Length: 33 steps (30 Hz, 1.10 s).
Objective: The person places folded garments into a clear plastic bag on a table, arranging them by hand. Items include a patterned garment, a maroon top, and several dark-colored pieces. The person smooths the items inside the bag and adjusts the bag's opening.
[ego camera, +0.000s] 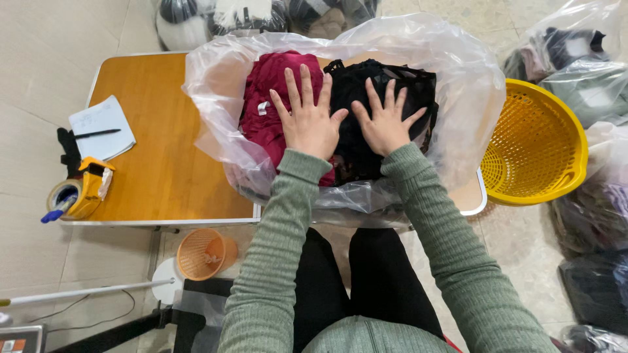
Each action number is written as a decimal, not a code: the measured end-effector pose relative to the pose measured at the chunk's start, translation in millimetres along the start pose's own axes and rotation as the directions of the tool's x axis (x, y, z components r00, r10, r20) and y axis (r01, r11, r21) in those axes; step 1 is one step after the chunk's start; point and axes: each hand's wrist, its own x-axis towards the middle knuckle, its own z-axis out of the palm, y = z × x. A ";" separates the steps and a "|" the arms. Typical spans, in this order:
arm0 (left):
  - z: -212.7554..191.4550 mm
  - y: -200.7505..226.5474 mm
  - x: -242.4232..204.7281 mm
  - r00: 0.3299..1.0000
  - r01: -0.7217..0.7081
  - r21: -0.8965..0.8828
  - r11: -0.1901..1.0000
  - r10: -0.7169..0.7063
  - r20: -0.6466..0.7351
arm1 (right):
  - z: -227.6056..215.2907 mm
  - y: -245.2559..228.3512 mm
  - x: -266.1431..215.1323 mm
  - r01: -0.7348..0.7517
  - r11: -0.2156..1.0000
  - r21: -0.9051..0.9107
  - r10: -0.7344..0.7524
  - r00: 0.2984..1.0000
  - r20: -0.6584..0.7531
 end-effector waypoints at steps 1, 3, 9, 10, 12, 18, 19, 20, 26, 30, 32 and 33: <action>-0.9 3.2 -0.3 0.998 -0.019 -0.015 1.000 0.018 -0.066 | -1.7 5.4 0.8 0.007 0.999 -0.049 -0.009 0.999 -0.043; 1.1 8.2 -3.6 0.980 -0.051 -0.042 0.998 0.042 -0.196 | 0.9 13.2 -0.4 0.010 0.993 -0.117 -0.024 0.992 -0.120; 20.7 25.8 9.8 0.999 -0.026 -0.038 0.999 0.025 -0.047 | 17.0 16.6 -0.3 -0.046 0.989 -0.138 0.033 0.995 -0.098; 26.6 29.6 11.8 0.998 -0.033 -0.024 0.999 0.032 -0.048 | 19.0 17.9 -1.5 -0.043 0.989 -0.139 0.030 0.995 -0.094; 38.9 34.2 16.8 0.998 -0.051 0.004 0.999 0.051 -0.044 | 22.8 19.9 -3.6 -0.052 0.991 -0.122 0.043 0.996 -0.079; 59.9 32.2 20.9 0.997 -0.004 0.016 1.000 0.003 0.072 | 17.3 23.3 -1.6 -0.079 0.991 -0.108 0.069 0.993 -0.095; 60.0 31.5 20.1 0.997 -0.009 0.009 1.000 0.008 0.079 | 17.3 22.2 -2.8 -0.080 0.991 -0.105 0.070 0.993 -0.097; 59.2 32.0 18.5 0.996 -0.014 0.002 1.000 0.013 0.086 | 17.6 20.8 -4.7 -0.081 0.991 -0.102 0.071 0.992 -0.100; 33.3 11.0 24.9 0.998 -0.043 -0.098 0.994 0.038 -0.055 | 15.9 15.3 -5.9 -0.095 0.991 -0.093 0.083 0.989 -0.125; 21.2 -34.0 43.3 0.992 0.124 0.172 0.977 -0.127 0.004 | 18.5 17.5 -8.1 -0.100 0.989 -0.108 0.089 0.991 -0.101; 23.8 -49.7 45.3 0.974 0.124 0.121 0.985 -0.144 0.175 | 16.3 16.3 -5.3 -0.098 0.988 -0.121 0.089 0.992 -0.085; 27.0 -54.4 45.2 0.954 0.128 0.097 0.987 -0.150 0.260 | 16.4 14.8 -5.1 -0.104 0.987 -0.121 0.096 0.993 -0.073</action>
